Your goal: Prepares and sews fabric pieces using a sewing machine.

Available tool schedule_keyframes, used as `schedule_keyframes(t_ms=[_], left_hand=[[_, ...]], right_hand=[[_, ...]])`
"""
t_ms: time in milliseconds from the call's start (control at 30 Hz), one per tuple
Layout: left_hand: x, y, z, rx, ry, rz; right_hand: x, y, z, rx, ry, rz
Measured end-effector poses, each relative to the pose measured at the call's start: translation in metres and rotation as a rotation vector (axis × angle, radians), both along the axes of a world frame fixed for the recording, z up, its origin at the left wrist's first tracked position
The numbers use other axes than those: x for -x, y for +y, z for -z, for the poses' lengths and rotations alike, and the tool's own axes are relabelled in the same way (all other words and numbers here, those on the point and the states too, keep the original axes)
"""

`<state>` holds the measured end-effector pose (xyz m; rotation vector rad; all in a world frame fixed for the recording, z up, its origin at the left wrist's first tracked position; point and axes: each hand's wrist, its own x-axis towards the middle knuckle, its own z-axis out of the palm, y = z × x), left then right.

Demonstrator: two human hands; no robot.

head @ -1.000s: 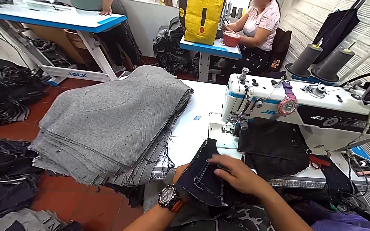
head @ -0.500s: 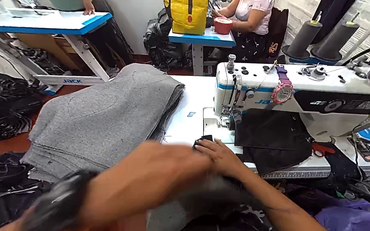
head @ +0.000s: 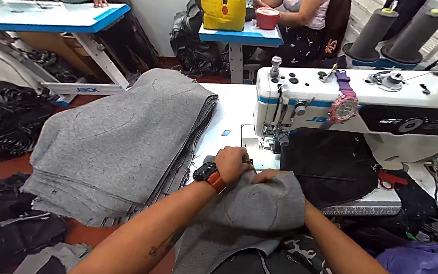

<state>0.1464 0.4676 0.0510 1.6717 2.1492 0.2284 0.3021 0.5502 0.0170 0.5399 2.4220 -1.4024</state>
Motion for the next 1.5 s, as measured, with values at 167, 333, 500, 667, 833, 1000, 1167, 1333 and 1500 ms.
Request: schedule_keyframes(t_ms=[167,333,500,667,833,1000,1167,1333,1500], left_hand=[[0.000,0.002,-0.001,0.001,-0.024,-0.028],[0.001,-0.002,0.011,-0.088,-0.082,-0.112],[0.005,-0.002,0.014,-0.116,-0.110,-0.130],[0.007,0.004,0.011,-0.074,-0.098,-0.116],[0.001,0.014,0.004,0.050,-0.043,-0.119],[-0.007,0.017,0.004,0.004,0.069,-0.038],[-0.040,-0.017,0.038,-0.371,0.208,0.111],[-0.022,0.012,0.053,-0.408,0.028,0.055],[-0.017,0.025,0.054,-0.464,0.020,0.057]], right_hand=[[-0.021,-0.003,0.023,-0.207,0.336,0.125],[-0.026,-0.007,0.059,-0.257,0.701,0.150],[-0.032,-0.016,0.079,-0.366,0.883,0.173],[-0.034,-0.026,0.065,-0.494,0.808,0.214],[-0.034,-0.036,0.055,-0.570,0.772,0.288],[-0.033,-0.044,0.054,-0.685,0.673,0.352],[-0.039,-0.035,0.058,-0.792,0.641,0.341],[-0.028,-0.005,0.046,-0.761,0.544,0.424],[-0.012,0.022,0.059,-0.593,0.325,0.520]])
